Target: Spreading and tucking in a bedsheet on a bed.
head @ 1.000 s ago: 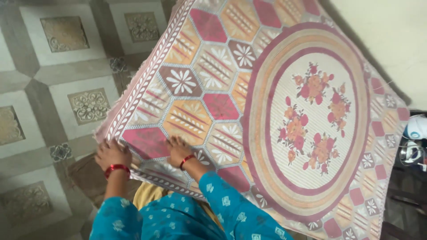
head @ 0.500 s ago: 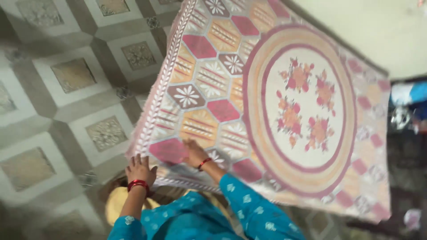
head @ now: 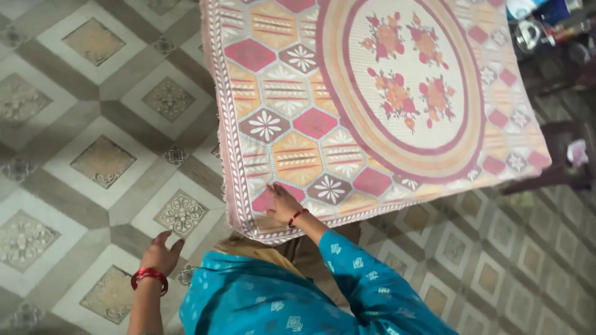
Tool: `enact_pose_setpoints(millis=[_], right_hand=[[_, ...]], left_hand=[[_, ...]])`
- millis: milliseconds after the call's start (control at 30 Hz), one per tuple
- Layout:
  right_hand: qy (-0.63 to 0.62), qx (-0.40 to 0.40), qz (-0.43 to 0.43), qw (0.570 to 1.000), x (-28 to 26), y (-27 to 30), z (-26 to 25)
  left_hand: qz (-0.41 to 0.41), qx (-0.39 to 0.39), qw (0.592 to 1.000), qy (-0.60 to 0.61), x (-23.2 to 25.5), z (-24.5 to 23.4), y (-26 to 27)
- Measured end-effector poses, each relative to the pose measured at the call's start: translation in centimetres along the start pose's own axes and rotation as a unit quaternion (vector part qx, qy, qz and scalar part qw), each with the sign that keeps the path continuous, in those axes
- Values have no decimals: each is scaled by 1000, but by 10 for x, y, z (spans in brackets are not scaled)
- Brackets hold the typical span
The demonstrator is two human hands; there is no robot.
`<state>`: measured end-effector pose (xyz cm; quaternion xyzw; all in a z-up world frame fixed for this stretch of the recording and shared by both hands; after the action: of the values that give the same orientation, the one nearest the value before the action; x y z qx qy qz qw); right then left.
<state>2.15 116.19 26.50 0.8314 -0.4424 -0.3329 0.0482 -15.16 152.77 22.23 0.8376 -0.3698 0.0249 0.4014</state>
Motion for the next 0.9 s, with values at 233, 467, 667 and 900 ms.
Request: enact_pose_setpoints(millis=[233,467,667,900], right_hand=[[8,71,48,996,-18,-45,-20],[20,98,125,987,-38,-138,-65],[22,185,93,978,-96,-237,-146],[-43,260,65,962,-121,-315,-190]], left_hand=[[150,-61,987,-4,61,-72,-72],[188,-66,976,-89,119,-191,-174],[182,-50,973,-133,200,-290,-233],[250,-117,945,-176,263,-288,-356]])
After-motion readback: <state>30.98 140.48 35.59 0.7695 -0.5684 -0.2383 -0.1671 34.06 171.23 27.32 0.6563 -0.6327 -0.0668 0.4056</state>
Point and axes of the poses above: each hand's wrist, its own y-axis away from the middle knuckle, its own z-axis out of the palm, x = y × z, the point moved 9 cm from there along -y, towards the middle knuckle, and after that the axes turned 8 degrees about -z, right-handed, at the moved point
